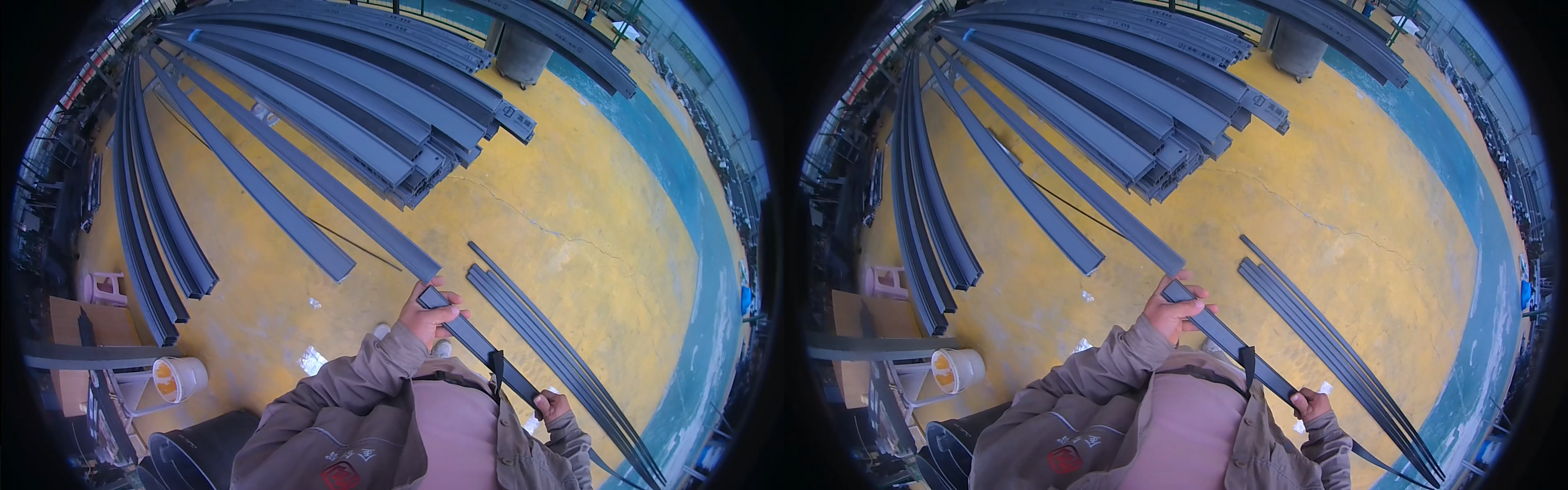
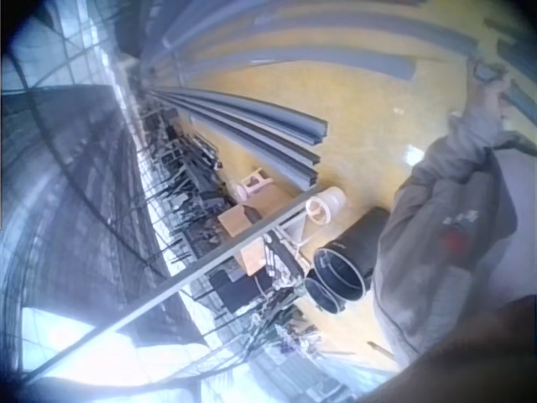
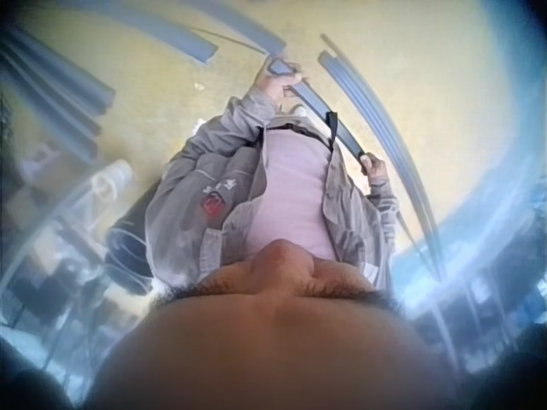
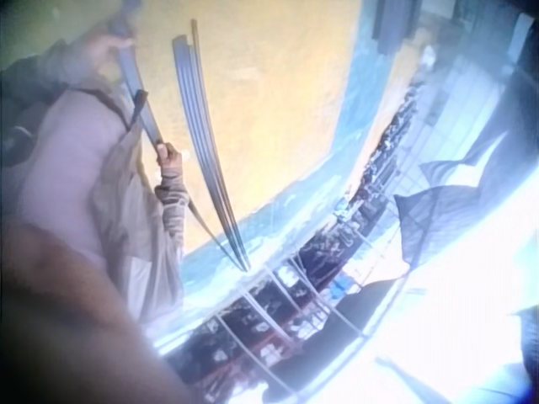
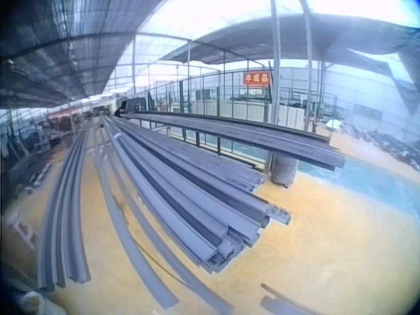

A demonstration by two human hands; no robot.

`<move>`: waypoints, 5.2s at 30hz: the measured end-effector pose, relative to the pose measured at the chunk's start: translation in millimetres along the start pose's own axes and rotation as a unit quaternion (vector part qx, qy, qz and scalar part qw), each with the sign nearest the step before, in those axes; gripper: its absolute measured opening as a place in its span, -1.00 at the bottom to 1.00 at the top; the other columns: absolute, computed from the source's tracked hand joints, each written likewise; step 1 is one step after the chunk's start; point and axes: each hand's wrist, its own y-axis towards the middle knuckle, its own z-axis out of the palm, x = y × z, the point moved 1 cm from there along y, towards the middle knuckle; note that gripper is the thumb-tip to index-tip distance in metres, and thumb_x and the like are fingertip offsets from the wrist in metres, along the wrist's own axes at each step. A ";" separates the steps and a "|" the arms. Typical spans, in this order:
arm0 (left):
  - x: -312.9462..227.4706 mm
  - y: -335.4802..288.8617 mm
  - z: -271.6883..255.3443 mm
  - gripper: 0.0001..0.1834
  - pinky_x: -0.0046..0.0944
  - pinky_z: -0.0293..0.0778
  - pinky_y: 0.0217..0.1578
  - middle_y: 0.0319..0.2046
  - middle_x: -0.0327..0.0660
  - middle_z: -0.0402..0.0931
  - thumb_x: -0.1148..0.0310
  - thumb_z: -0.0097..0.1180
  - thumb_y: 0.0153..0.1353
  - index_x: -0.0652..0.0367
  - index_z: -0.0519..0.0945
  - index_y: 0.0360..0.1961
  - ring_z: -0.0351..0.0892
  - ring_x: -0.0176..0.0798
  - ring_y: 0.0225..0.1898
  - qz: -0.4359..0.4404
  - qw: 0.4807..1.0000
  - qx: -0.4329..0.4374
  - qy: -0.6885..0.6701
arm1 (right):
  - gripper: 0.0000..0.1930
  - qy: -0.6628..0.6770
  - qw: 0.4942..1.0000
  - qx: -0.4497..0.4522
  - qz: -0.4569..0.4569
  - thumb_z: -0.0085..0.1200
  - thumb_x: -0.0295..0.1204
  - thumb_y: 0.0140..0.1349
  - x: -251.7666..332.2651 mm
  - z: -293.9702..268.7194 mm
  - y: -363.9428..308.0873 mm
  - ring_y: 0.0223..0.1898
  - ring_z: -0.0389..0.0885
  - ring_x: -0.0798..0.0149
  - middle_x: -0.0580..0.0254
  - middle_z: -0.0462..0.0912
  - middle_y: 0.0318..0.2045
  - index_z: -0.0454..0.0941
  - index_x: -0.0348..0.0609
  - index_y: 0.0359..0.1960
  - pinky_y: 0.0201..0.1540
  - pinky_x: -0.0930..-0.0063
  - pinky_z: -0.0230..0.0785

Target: The person organizes long grey metal profiles by picking them up from the floor and placing them onto a sorting rack.

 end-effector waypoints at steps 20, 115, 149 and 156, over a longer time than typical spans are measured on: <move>-1.6 -4.5 -5.7 -0.47 0.03 0.66 -0.23 -0.25 -0.25 0.53 0.65 0.15 0.09 0.03 0.30 0.06 0.64 0.03 -0.11 0.023 0.999 0.032 0.007 | -0.46 0.007 1.000 0.010 -0.012 0.04 0.06 0.27 -19.5 12.6 7.2 -0.64 0.49 0.38 0.26 0.49 -0.74 0.51 -0.26 -0.53 -0.51 0.48 0.32; -90.9 6.4 -99.9 -0.54 0.24 0.58 -0.12 0.08 -0.03 0.44 0.45 0.03 0.26 0.07 0.25 0.18 0.50 0.24 0.06 0.302 0.939 -0.115 -0.114 | -0.65 0.018 0.989 0.139 0.039 0.20 -0.18 0.23 126.0 -5.1 -10.0 -0.48 0.49 0.46 0.27 0.57 -0.55 0.58 -0.29 -0.29 -0.41 0.53 0.32; -92.3 6.9 -94.4 -0.70 -0.23 0.60 -0.52 -0.11 -0.08 0.54 0.24 -0.06 0.37 0.03 0.28 0.07 0.63 0.04 -0.12 0.293 0.938 -0.160 -0.088 | -0.72 0.024 0.993 0.115 -0.030 0.17 -0.27 0.26 107.9 6.1 -6.8 -0.63 0.51 0.49 0.30 0.54 -0.60 0.55 -0.31 -0.25 -0.57 0.56 0.36; -90.2 7.8 -98.4 -0.68 -0.08 0.63 -0.38 -0.06 -0.01 0.51 0.29 -0.03 0.35 0.06 0.29 0.09 0.57 0.14 -0.03 0.296 0.939 -0.148 -0.090 | -0.68 0.017 0.992 0.120 -0.017 0.18 -0.23 0.25 105.3 5.9 -5.8 -0.64 0.51 0.48 0.29 0.54 -0.64 0.56 -0.32 -0.25 -0.58 0.57 0.36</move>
